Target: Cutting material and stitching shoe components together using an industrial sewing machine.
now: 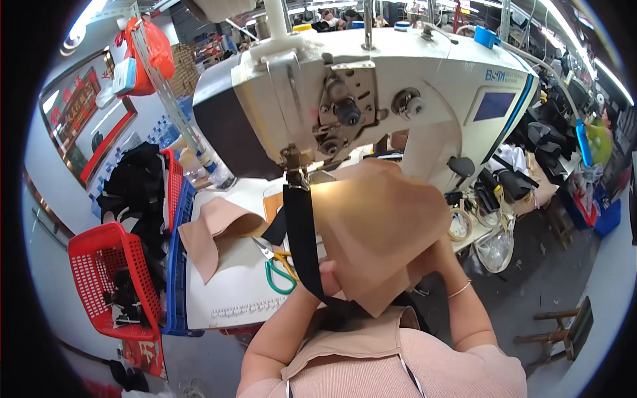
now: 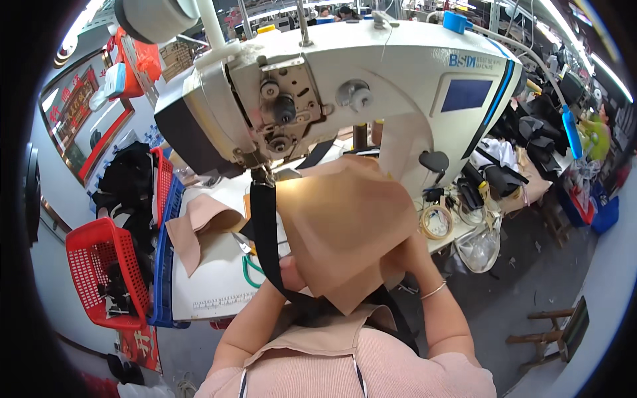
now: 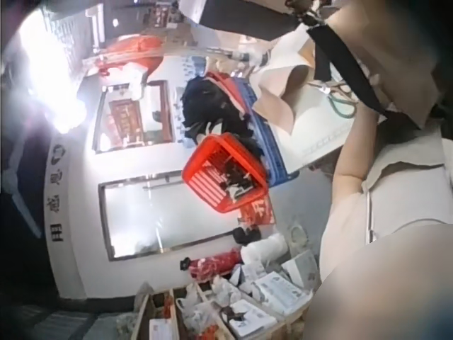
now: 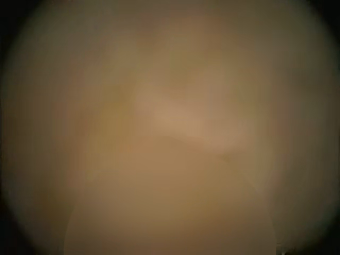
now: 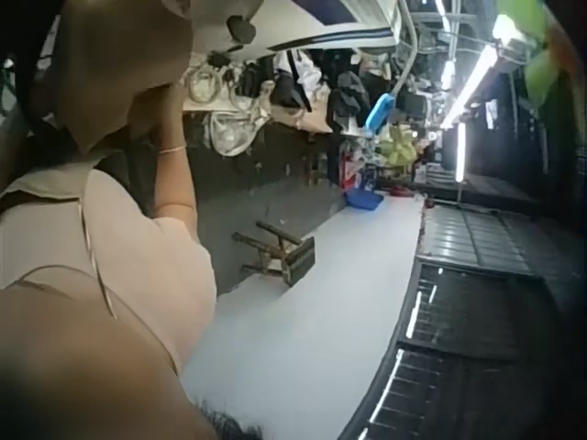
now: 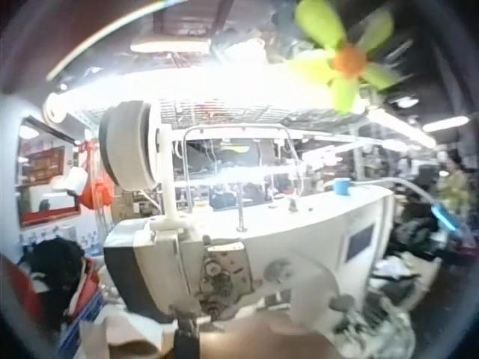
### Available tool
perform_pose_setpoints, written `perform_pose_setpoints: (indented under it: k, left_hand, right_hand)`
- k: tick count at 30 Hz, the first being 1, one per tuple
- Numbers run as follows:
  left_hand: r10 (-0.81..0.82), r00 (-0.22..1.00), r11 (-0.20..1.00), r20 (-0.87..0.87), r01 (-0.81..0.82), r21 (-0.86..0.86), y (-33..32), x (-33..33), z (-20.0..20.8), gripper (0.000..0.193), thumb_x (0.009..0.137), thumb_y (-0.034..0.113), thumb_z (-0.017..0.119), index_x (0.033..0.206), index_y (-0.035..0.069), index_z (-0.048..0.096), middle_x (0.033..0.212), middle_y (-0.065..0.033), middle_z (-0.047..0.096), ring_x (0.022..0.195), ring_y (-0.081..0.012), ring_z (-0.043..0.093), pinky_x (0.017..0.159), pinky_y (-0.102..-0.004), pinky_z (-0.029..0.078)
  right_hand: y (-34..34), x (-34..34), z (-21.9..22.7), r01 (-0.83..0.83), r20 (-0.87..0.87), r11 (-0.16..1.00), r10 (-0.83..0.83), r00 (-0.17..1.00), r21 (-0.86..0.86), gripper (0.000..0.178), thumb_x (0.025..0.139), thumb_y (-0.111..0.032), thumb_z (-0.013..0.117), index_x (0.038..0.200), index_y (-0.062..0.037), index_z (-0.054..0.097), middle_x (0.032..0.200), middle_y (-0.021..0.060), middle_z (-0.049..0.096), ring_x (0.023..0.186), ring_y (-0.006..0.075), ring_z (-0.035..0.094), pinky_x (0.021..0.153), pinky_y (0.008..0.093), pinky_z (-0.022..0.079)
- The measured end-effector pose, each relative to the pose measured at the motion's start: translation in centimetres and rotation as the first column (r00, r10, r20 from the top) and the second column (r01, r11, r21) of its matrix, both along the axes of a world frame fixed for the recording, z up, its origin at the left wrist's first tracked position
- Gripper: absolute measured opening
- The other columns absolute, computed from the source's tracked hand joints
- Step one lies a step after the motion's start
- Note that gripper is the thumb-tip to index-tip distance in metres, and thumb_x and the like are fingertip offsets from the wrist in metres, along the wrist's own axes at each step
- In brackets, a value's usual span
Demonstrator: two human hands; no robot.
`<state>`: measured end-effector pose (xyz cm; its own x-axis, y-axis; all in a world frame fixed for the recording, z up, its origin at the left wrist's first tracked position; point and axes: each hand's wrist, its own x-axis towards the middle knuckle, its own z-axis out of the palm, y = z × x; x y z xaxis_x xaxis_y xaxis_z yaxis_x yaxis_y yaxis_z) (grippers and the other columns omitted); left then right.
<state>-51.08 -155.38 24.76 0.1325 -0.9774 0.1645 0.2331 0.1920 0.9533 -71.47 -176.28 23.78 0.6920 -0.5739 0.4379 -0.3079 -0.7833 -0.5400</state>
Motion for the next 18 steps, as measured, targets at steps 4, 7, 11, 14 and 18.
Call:
perform_pose_setpoints:
  k: [4,7,11,14,18]
  left_hand:
    - [0.14,0.952,0.988,-0.273,-0.117,0.099,1.4,-1.7,0.4,0.056,0.091,0.044,0.038,0.13,0.003,0.042,0.129,-0.0121,0.049,0.119,-0.0242,0.047,0.098,-0.0397,0.037]
    - [-0.017,0.713,0.997,-0.701,-0.045,-0.07,2.3,-1.1,1.2,0.065,0.092,0.053,0.028,0.133,0.003,0.039,0.132,-0.0127,0.046,0.119,-0.0273,0.046,0.099,-0.044,0.036]
    - [0.253,0.875,0.967,-0.413,-0.247,0.068,3.3,0.5,3.2,0.062,0.091,0.05,0.041,0.127,-0.001,0.045,0.119,-0.0122,0.057,0.107,-0.0242,0.056,0.091,-0.039,0.043]
    - [0.472,0.853,0.877,-0.223,-0.429,0.215,3.6,-0.1,5.4,0.04,0.081,0.012,0.066,0.116,0.001,0.052,0.087,-0.0042,0.063,0.072,-0.0115,0.06,0.061,-0.0222,0.047]
    - [0.314,0.629,0.944,-0.711,-0.283,0.167,5.5,-0.3,7.8,0.031,0.09,0.017,0.056,0.117,0.002,0.053,0.067,0.0038,0.042,0.055,-0.0028,0.044,0.047,-0.0192,0.039]
  right_hand:
    - [1.4,-7.7,1.6,-0.186,0.21,0.713,0.055,0.976,0.676,0.038,0.071,0.005,0.064,0.109,0.0046,0.059,0.097,0.0062,0.064,0.088,0.0129,0.059,0.077,0.0268,0.049]
    - [3.3,-12.5,1.6,-0.151,0.131,0.553,0.077,0.988,0.819,0.038,0.073,0.003,0.065,0.11,0.0063,0.058,0.098,0.0064,0.065,0.087,0.0132,0.06,0.078,0.0249,0.048]
    - [4.7,-13.5,-1.1,-0.169,0.167,0.464,0.048,0.985,0.869,0.035,0.075,0.001,0.066,0.109,0.0055,0.059,0.097,0.006,0.065,0.085,0.0094,0.06,0.076,0.0238,0.049]
    - [4.3,-12.7,-3.0,-0.146,0.131,0.507,0.066,0.989,0.85,0.032,0.076,0.002,0.065,0.107,0.0044,0.06,0.096,0.0049,0.065,0.084,0.0094,0.06,0.075,0.0238,0.049]
    - [3.8,-12.5,-4.2,-0.249,0.246,0.438,0.066,0.967,0.863,0.03,0.076,0.0,0.067,0.105,0.0027,0.061,0.095,0.0046,0.066,0.085,0.0097,0.06,0.077,0.0241,0.049]
